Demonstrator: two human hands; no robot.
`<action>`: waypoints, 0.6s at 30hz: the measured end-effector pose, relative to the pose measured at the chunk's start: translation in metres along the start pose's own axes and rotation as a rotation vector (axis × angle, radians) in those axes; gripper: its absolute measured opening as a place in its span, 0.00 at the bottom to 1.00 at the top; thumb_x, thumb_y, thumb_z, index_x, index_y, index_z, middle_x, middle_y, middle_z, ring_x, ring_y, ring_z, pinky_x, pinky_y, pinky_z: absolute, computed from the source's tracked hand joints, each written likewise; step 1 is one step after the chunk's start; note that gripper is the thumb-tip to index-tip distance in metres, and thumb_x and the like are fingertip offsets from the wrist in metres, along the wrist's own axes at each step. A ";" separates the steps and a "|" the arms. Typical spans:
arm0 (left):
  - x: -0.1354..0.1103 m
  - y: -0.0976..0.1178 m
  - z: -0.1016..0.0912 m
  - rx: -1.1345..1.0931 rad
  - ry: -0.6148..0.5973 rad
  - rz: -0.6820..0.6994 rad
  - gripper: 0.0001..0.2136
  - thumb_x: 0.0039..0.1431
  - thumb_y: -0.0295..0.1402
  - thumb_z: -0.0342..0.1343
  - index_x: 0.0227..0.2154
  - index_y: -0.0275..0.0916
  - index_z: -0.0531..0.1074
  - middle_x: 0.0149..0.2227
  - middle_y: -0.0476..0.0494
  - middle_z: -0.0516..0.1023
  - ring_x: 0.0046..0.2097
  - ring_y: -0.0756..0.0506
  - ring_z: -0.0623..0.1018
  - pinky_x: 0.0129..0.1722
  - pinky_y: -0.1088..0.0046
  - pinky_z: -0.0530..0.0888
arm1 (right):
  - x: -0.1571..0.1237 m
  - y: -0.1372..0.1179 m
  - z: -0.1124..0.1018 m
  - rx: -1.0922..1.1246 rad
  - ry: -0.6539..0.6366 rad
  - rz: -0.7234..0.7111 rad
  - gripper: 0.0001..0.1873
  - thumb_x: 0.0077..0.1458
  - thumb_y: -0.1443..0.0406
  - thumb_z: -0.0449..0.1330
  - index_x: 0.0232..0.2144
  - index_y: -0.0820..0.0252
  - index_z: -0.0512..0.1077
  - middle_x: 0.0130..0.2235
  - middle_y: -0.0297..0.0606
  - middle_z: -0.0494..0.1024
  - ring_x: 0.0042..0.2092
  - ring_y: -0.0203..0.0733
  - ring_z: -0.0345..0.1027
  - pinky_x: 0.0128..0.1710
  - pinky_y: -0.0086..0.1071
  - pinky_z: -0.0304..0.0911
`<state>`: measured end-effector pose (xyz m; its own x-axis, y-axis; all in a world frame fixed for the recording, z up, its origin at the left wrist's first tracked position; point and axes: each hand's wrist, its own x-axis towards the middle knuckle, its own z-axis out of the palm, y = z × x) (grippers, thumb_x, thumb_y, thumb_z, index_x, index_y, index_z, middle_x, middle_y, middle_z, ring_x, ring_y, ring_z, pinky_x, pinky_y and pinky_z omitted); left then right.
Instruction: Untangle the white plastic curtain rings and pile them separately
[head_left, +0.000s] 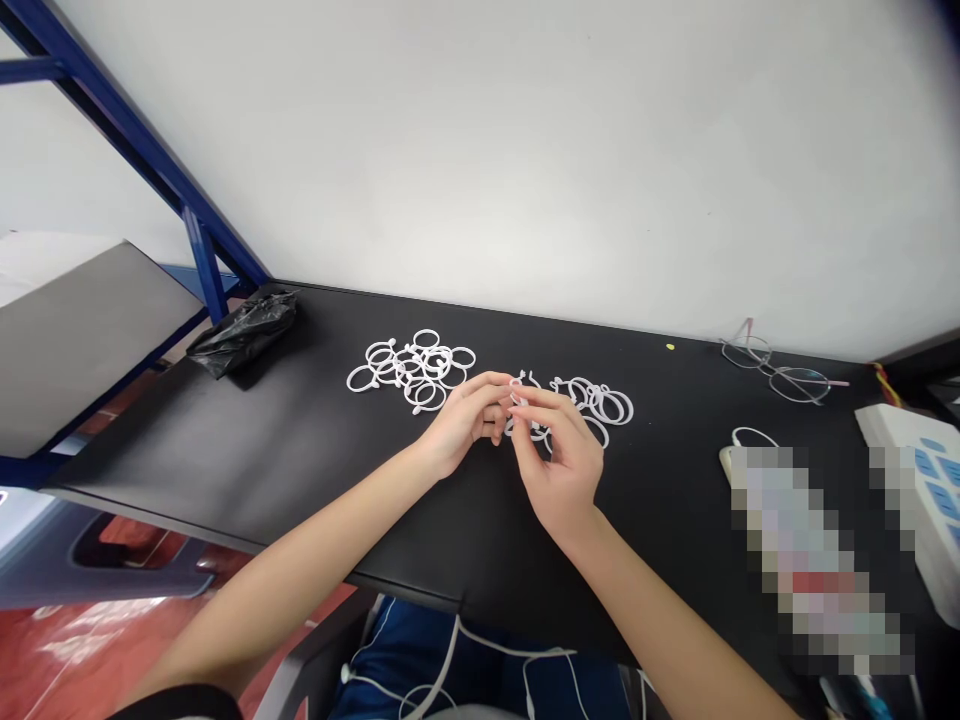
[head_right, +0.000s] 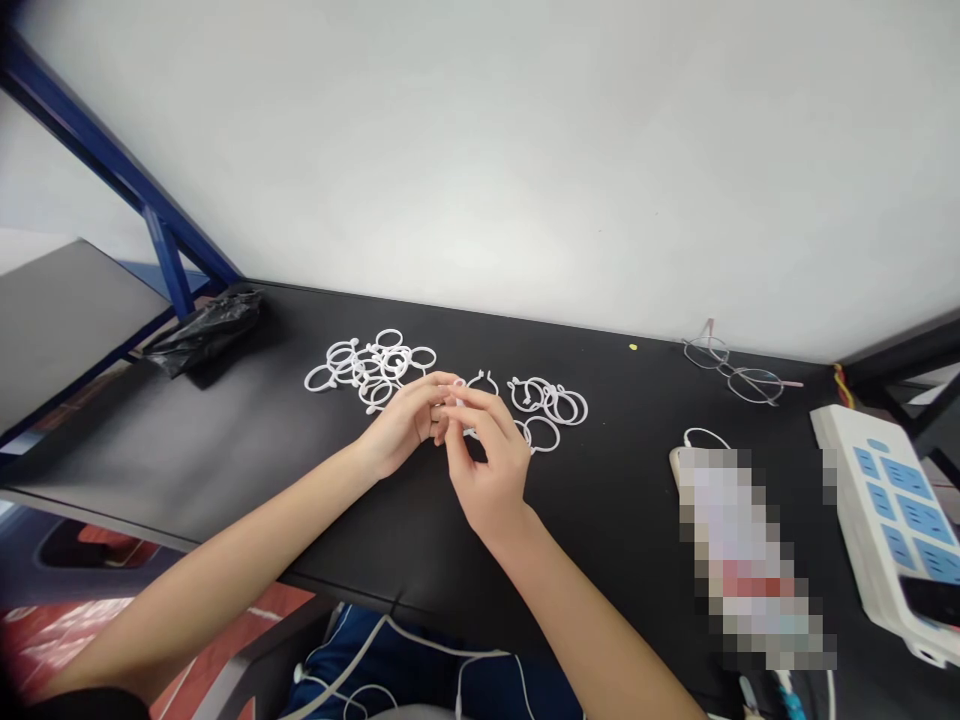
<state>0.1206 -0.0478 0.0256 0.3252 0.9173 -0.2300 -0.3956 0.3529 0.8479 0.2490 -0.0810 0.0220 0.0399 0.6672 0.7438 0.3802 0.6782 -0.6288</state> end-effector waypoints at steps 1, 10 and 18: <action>0.000 0.000 0.000 0.023 -0.005 -0.008 0.08 0.54 0.34 0.58 0.37 0.38 0.72 0.24 0.52 0.69 0.21 0.54 0.68 0.21 0.80 0.66 | 0.000 -0.001 0.000 -0.007 0.000 0.005 0.11 0.56 0.75 0.57 0.34 0.55 0.74 0.42 0.41 0.79 0.45 0.44 0.76 0.42 0.41 0.74; -0.001 -0.003 -0.001 0.157 -0.059 -0.008 0.09 0.54 0.35 0.60 0.36 0.37 0.75 0.29 0.47 0.74 0.29 0.52 0.73 0.29 0.78 0.70 | 0.000 -0.005 0.000 -0.029 -0.001 0.007 0.09 0.56 0.73 0.58 0.34 0.54 0.74 0.43 0.41 0.79 0.45 0.45 0.76 0.42 0.43 0.75; 0.001 -0.004 -0.004 0.234 -0.067 0.050 0.08 0.50 0.30 0.61 0.35 0.37 0.75 0.31 0.47 0.75 0.30 0.53 0.73 0.29 0.80 0.69 | 0.001 -0.006 0.001 0.015 0.002 -0.006 0.11 0.53 0.75 0.60 0.37 0.56 0.73 0.47 0.43 0.78 0.48 0.47 0.75 0.47 0.45 0.75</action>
<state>0.1192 -0.0478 0.0201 0.3698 0.9153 -0.1594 -0.2054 0.2478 0.9468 0.2458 -0.0839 0.0268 0.0391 0.6624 0.7481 0.3670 0.6869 -0.6273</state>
